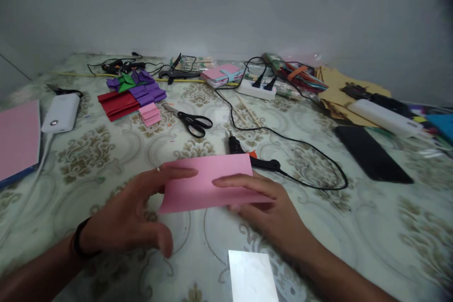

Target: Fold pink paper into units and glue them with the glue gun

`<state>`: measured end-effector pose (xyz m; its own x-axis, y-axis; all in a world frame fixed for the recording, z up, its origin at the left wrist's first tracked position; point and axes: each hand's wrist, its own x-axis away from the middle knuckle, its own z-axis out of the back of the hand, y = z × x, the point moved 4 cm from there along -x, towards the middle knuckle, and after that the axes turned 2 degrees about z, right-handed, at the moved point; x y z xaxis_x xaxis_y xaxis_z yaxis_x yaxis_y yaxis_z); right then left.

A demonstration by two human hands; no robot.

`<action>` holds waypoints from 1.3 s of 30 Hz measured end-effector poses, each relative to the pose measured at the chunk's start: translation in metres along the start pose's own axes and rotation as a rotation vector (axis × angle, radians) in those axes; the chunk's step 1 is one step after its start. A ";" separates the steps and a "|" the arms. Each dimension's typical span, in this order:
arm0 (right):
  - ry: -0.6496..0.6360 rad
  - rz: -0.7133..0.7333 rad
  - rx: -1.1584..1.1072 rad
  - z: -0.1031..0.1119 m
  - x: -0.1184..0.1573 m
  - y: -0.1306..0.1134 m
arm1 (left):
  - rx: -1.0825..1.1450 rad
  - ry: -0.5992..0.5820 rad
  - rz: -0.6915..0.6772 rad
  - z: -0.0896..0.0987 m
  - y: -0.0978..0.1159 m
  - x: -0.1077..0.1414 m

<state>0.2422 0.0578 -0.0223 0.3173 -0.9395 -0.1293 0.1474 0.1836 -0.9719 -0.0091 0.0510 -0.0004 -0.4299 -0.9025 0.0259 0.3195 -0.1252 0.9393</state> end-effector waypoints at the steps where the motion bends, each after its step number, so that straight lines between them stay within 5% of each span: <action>1: 0.006 -0.005 -0.019 -0.001 -0.001 0.001 | -0.072 0.030 -0.006 -0.001 -0.001 0.000; 19: 0.127 -0.103 -0.053 -0.009 0.006 0.006 | -0.313 0.293 -0.044 -0.008 -0.007 0.005; 29: 0.124 -0.121 -0.003 -0.009 0.007 0.008 | -0.127 0.272 -0.029 -0.009 -0.003 0.003; 39: 0.136 -0.158 0.004 -0.012 0.009 0.008 | -0.330 0.236 -0.102 -0.014 0.002 0.001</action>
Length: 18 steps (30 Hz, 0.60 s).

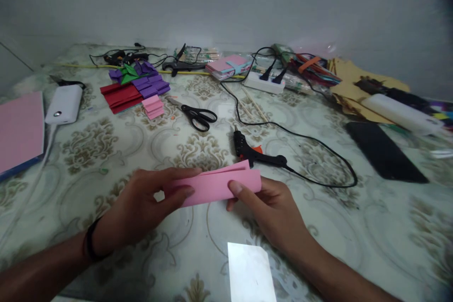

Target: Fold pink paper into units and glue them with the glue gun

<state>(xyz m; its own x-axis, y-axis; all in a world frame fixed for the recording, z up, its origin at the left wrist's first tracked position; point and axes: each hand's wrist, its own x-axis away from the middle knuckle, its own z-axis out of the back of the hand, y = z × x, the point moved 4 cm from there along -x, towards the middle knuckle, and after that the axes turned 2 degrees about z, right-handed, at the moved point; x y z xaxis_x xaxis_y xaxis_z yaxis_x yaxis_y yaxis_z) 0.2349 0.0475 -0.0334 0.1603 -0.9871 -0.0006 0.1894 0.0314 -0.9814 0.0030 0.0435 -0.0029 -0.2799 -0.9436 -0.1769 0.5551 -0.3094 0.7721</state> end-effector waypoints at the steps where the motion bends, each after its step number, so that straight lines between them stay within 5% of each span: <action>1: 0.005 -0.013 0.005 0.000 0.001 0.000 | -0.010 -0.003 0.008 0.000 0.001 0.000; 18: 0.031 -0.061 0.009 0.000 0.001 0.000 | -0.013 -0.070 0.008 -0.003 0.004 0.000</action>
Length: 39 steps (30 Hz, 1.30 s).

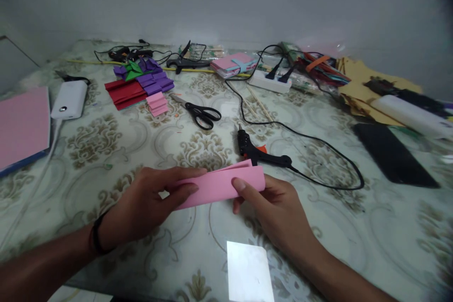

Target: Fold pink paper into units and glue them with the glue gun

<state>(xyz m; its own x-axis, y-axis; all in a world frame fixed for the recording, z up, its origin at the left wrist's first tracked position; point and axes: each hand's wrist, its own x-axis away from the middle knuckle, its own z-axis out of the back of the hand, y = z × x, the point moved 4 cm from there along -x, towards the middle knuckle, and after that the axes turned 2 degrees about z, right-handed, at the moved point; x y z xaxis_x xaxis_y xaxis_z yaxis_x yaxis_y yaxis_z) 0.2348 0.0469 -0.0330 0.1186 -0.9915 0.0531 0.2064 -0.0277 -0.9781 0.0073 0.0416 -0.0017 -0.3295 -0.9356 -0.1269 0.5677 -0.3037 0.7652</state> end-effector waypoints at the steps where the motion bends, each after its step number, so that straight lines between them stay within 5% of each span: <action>1: -0.003 0.003 -0.006 0.000 0.000 -0.001 | 0.001 -0.004 -0.003 0.000 0.000 0.000; 21: 0.018 0.024 -0.007 0.000 0.001 -0.002 | -0.020 -0.038 -0.002 -0.001 -0.001 0.001; 35: 0.040 -0.012 -0.366 -0.005 -0.002 -0.004 | 0.015 -0.157 -0.113 -0.007 0.000 0.004; 39: -0.050 -0.062 -0.533 -0.012 -0.003 0.005 | -0.009 -0.129 -0.114 -0.005 -0.001 0.006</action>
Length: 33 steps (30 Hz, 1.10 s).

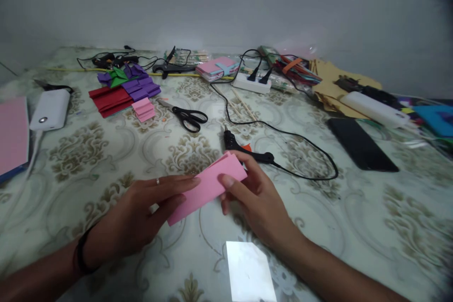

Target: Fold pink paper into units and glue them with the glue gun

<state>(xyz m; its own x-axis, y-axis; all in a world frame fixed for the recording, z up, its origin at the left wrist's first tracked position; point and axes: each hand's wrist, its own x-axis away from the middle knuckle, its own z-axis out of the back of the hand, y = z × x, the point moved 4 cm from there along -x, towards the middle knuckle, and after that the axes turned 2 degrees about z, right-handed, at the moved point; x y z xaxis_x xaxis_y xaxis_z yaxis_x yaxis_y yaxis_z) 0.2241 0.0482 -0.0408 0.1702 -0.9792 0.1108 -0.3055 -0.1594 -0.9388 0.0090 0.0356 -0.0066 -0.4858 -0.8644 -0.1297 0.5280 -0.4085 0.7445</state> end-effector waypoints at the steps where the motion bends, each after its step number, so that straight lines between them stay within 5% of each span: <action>1: -0.026 -0.024 -0.018 0.000 0.000 0.003 | -0.005 0.009 0.000 0.001 0.000 0.000; 7: -0.021 -0.044 0.080 0.002 0.002 0.003 | -0.026 -0.020 0.009 -0.002 -0.001 0.003; 11: -0.011 -0.029 0.181 0.000 0.005 -0.005 | 0.124 -0.115 0.167 -0.009 -0.003 0.005; 14: -0.074 -0.077 0.285 -0.005 0.008 -0.006 | 0.258 -0.211 0.314 -0.015 -0.002 0.003; 18: -0.151 -0.113 0.357 -0.012 0.014 -0.004 | 0.177 -0.283 0.289 -0.017 0.003 -0.001; 26: -0.167 -0.136 0.299 -0.009 0.011 0.006 | 0.158 -0.196 0.333 -0.018 0.000 0.000; 33: -0.188 -0.126 0.352 -0.010 0.012 0.007 | 0.237 -0.251 0.350 -0.021 0.003 -0.001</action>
<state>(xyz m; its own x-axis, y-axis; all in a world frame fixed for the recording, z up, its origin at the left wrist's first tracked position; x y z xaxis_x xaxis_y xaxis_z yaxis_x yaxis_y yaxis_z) 0.2143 0.0342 -0.0424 0.3641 -0.9095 0.2008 0.0622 -0.1914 -0.9795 0.0258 0.0291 -0.0180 -0.4757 -0.8286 0.2952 0.5304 -0.0025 0.8477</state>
